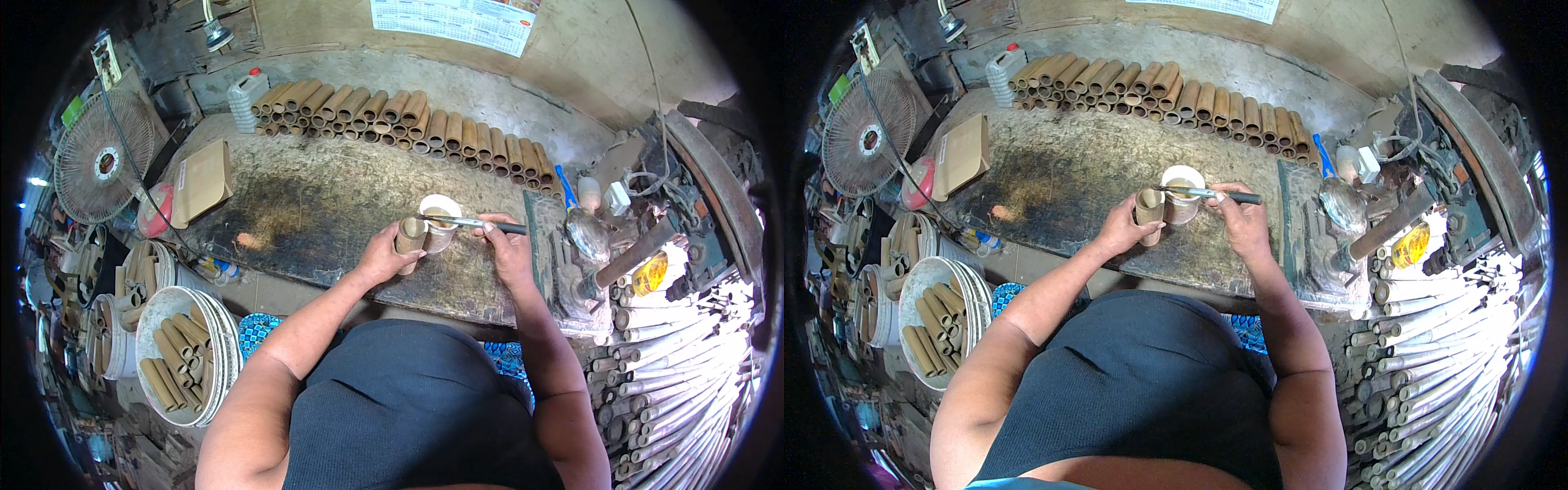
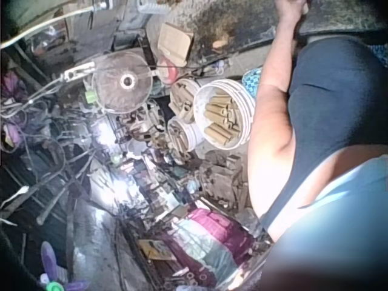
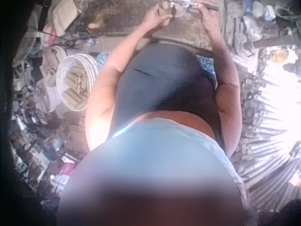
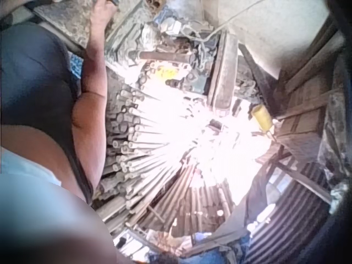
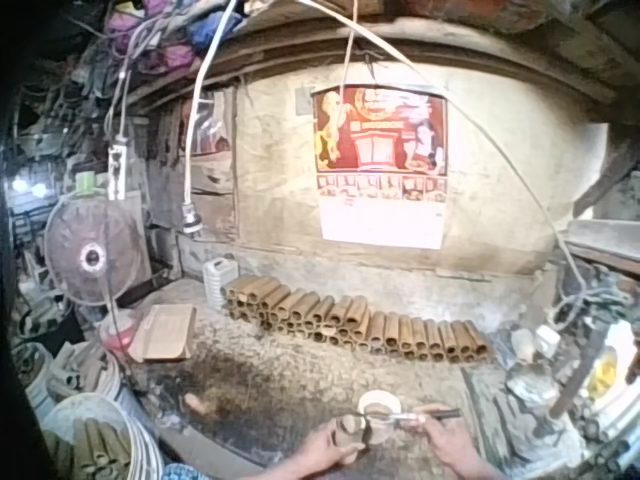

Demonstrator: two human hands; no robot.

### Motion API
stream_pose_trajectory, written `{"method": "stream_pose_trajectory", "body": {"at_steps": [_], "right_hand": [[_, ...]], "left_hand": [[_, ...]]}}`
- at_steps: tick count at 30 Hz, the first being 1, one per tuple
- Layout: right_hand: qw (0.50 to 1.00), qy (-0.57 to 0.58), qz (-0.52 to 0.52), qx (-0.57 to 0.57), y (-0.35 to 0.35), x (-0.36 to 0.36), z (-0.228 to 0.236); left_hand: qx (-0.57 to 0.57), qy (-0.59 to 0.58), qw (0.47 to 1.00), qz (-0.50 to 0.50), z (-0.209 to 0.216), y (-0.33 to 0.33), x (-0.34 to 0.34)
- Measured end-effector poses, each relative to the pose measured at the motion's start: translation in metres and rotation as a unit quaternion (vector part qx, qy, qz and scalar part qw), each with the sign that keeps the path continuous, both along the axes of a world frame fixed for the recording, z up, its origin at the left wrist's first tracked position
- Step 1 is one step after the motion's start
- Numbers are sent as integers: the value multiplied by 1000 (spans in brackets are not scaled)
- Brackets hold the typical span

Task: The person repeatedly dips a brush into a container of liquid and applies it to the interior and exterior surfaces of short bamboo tubes. They handle each tube one at a time, rotate it to coat different areas, and place it back on the workbench.

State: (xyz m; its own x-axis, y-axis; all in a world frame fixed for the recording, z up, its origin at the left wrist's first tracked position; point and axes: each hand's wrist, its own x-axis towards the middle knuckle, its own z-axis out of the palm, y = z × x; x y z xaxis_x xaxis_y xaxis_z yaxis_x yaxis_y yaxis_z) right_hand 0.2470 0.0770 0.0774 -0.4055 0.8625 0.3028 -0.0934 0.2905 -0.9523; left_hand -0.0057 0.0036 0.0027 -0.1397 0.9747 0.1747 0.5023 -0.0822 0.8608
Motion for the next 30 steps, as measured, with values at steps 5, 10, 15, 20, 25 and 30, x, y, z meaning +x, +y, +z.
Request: {"method": "stream_pose_trajectory", "body": {"at_steps": [5, 10, 15, 20, 25, 30], "right_hand": [[1000, -6, -13, -4, 1, 7, -5], [1000, 1, -21, -16, -4, 14, -6], [1000, 4, -26, -16, -14, 18, -8], [999, 8, -30, -24, -24, 19, -10], [999, 2, -27, -23, -33, 21, -11], [999, 6, -34, -15, -40, 21, -13]], "left_hand": [[10, 6, 1000, 5, -1, 0, 1], [0, 10, 1000, 4, -2, 1, 0], [3, 10, 1000, 2, -4, 2, -1], [11, 11, 1000, 3, -5, 3, 0], [9, 3, 1000, 6, -2, 0, 1], [2, -2, 1000, 10, 0, -2, 2]]}}
